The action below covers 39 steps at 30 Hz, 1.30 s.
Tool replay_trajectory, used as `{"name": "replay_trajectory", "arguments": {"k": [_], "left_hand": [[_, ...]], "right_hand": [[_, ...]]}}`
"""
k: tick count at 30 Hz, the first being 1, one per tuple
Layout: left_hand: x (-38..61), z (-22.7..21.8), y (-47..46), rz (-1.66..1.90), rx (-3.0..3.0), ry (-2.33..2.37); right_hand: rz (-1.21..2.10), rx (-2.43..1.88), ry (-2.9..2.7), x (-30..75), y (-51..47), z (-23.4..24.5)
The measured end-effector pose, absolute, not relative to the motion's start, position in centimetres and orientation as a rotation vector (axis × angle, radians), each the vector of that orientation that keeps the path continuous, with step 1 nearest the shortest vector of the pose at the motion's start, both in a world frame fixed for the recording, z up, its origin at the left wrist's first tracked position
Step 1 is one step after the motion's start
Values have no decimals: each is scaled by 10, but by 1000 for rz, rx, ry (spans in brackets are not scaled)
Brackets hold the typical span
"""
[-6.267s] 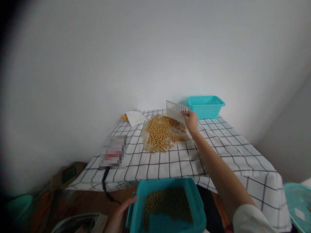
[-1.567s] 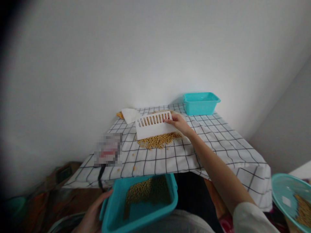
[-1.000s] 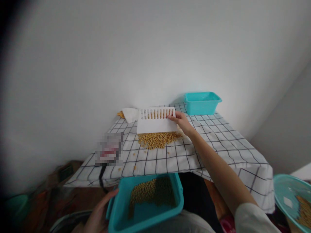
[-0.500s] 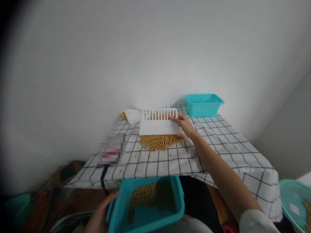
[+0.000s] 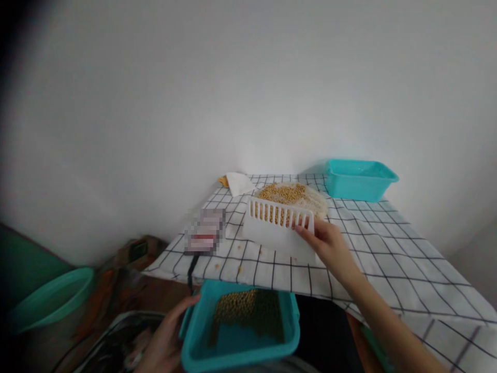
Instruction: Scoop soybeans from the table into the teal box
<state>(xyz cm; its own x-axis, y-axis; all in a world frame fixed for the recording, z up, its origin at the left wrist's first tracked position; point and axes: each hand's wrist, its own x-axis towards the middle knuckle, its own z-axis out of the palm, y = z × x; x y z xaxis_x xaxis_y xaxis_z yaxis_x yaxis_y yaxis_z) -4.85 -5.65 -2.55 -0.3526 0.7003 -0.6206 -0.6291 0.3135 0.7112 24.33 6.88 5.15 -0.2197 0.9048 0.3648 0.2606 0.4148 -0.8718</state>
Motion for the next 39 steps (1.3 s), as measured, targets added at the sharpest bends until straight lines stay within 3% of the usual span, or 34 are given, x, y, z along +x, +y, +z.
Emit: {"name": "replay_trajectory", "arguments": {"k": [10, 34, 39], "left_hand": [[-47, -17, -62, 1364, 64, 1208], [-52, -28, -61, 1373, 102, 1198], [-46, -25, -61, 1346, 110, 1214]], "right_hand": [[406, -1153, -1770, 222, 22, 34], [807, -806, -2003, 211, 11, 36], [603, -1013, -1645, 253, 1, 23]]}}
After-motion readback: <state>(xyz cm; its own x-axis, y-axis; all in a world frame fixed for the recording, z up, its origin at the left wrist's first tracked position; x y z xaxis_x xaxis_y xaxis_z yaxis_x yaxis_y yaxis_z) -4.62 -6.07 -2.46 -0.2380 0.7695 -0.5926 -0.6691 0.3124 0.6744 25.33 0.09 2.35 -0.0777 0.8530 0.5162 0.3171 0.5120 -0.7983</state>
